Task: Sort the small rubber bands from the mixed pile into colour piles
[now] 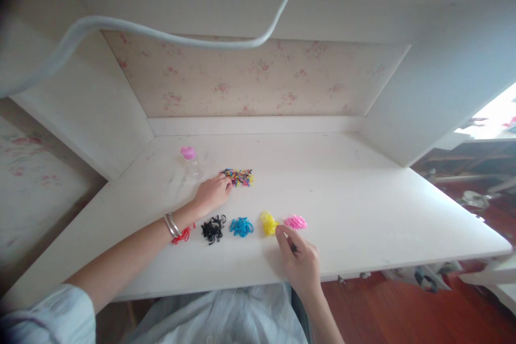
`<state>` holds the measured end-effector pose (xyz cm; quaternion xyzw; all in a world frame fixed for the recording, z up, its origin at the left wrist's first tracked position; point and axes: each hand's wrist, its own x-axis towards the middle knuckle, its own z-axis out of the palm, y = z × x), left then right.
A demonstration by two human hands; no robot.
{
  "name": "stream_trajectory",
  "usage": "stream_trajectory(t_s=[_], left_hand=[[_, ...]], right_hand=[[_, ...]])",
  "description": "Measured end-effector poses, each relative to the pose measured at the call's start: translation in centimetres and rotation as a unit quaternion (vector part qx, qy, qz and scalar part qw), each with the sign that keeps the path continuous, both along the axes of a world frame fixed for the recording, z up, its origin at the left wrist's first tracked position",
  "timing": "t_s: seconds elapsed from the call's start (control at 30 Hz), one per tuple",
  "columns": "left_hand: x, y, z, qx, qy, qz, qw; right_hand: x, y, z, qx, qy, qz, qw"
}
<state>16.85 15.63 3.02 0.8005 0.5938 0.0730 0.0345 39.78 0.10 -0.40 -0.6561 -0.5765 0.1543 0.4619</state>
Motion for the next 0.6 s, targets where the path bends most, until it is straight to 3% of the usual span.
stream_trajectory(t_s=[0.6], left_hand=[[-1.9,-0.3,3.0,-0.005,-0.040,-0.016,0.999]], right_hand=[[-0.2,0.1,0.4,-0.013,-0.008,-0.005,1.000]])
